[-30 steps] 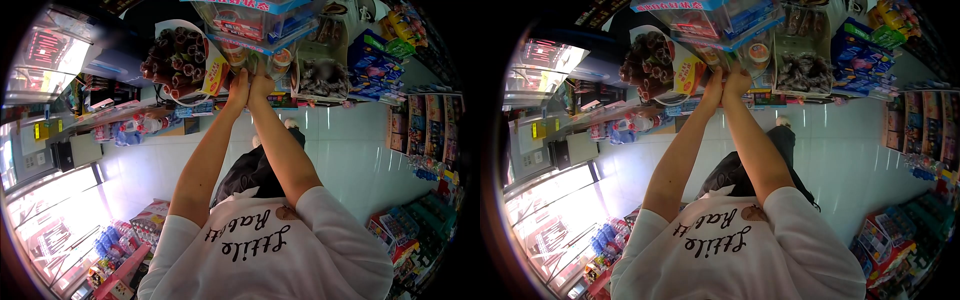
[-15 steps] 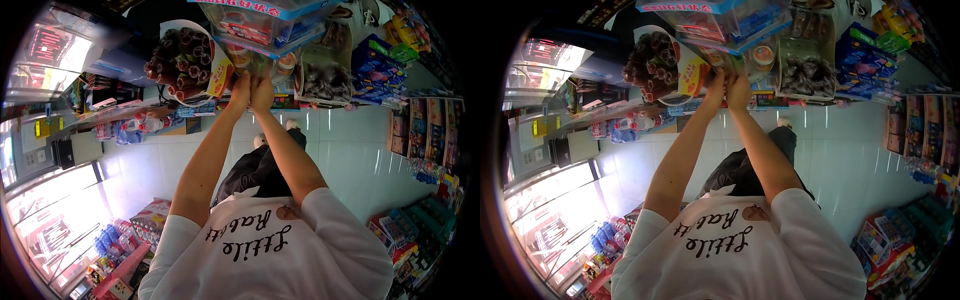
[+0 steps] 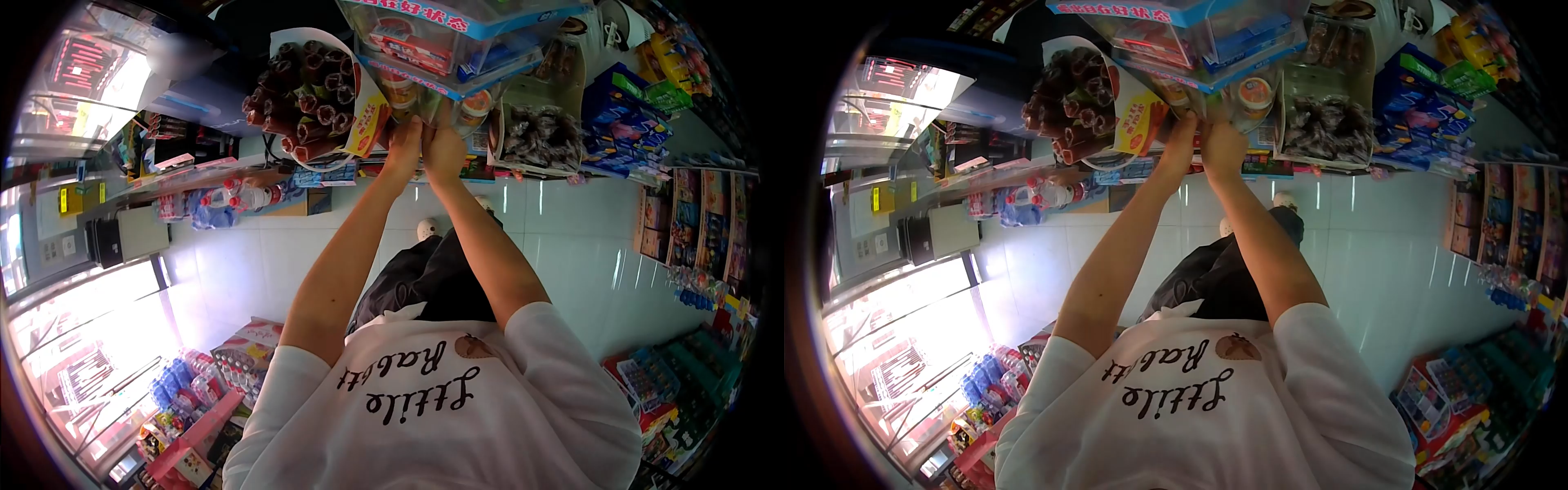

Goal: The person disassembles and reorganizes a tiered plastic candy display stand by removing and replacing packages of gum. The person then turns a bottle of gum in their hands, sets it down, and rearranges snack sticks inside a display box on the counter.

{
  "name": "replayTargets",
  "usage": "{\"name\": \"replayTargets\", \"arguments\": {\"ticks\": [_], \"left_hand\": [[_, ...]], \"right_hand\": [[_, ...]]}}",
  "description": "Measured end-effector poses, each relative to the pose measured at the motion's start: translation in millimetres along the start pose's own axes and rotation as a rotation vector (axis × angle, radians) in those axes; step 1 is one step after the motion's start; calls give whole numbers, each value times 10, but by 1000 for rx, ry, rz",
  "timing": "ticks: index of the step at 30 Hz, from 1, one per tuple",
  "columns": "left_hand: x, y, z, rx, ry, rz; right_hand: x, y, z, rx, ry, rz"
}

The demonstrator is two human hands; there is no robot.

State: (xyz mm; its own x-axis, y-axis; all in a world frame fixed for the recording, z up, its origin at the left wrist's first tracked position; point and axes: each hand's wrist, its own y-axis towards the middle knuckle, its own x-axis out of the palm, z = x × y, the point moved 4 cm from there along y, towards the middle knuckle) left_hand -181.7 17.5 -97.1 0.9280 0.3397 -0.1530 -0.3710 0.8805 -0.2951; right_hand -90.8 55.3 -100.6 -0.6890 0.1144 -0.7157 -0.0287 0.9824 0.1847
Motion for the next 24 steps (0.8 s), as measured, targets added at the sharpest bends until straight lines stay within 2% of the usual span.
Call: {"name": "replayTargets", "arguments": {"ticks": [4, 7, 9, 13, 15, 18, 21, 24], "left_hand": [[0, -47, 44, -59, -32, -32], [-13, -2, -29, -77, -78, -45], [-31, -14, -6, -119, -80, -100], [-32, 27, -100, -141, -103, -51], [-44, 30, -112, -148, -90, -74], [-34, 3, -96, -51, -88, -23], [-13, 32, -152, -68, -103, -48], [-22, 35, -126, 91, 5, 77]], "right_hand": [[96, -33, 63, -11, 17, -148], [107, -69, 97, -37, -80, -183], [2, -121, 57, -50, -66, -225], [-218, -318, 26, -70, -5, -284], [-231, -362, 50, -162, 41, -258], [-227, -290, -33, -192, -1, -286], [-160, -51, -111, -195, -147, -346], [-158, 129, -131, -249, -223, -335]]}}
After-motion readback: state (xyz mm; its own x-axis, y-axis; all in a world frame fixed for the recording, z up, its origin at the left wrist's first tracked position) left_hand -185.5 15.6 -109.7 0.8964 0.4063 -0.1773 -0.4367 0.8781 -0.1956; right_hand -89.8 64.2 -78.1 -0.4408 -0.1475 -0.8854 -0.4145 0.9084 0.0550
